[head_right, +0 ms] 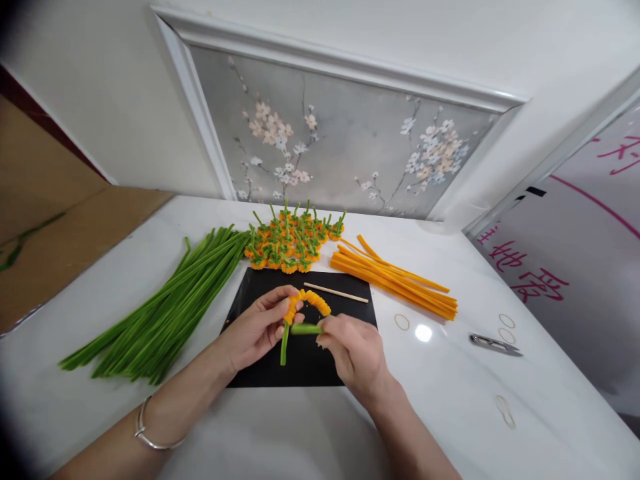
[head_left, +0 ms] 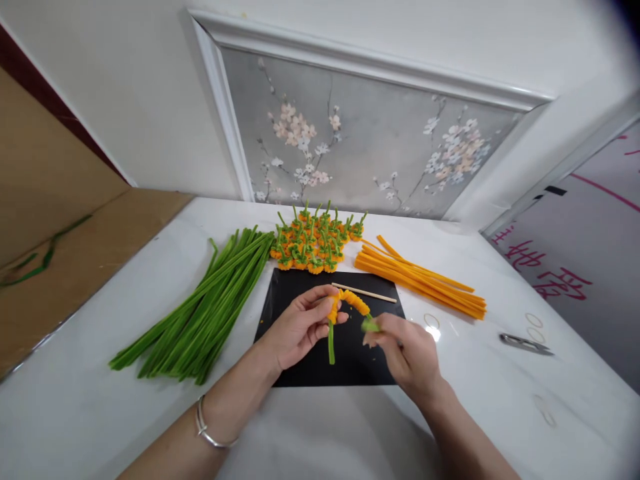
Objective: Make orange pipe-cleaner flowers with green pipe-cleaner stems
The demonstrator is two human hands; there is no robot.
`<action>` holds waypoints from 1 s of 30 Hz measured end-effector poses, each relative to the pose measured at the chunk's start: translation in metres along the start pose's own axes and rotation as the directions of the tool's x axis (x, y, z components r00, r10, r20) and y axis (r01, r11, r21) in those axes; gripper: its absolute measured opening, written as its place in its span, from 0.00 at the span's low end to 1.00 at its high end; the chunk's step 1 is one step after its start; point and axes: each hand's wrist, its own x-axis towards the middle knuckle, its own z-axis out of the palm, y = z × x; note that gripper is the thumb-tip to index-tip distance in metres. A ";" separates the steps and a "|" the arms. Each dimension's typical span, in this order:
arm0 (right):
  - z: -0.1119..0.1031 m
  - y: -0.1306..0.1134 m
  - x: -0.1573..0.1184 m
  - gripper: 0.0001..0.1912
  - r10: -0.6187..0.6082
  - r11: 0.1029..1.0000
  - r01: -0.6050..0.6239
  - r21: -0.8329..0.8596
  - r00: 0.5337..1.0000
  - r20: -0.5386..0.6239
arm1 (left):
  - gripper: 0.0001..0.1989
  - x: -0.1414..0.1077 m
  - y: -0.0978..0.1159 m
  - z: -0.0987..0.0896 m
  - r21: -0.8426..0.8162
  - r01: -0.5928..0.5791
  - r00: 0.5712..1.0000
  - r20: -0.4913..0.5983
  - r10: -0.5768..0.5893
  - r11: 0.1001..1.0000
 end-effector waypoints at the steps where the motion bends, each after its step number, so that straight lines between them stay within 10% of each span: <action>1: 0.001 0.000 0.001 0.08 -0.033 0.999 0.034 -0.042 0.999 0.026 | 0.13 0.000 -0.001 0.001 0.011 -0.025 1.000 0.001 0.025 1.000; 30: 0.009 -0.006 -0.001 0.08 -0.046 0.987 0.049 -0.154 0.999 0.023 | 0.12 0.001 -0.007 0.013 0.112 -0.260 0.958 -0.096 0.271 0.959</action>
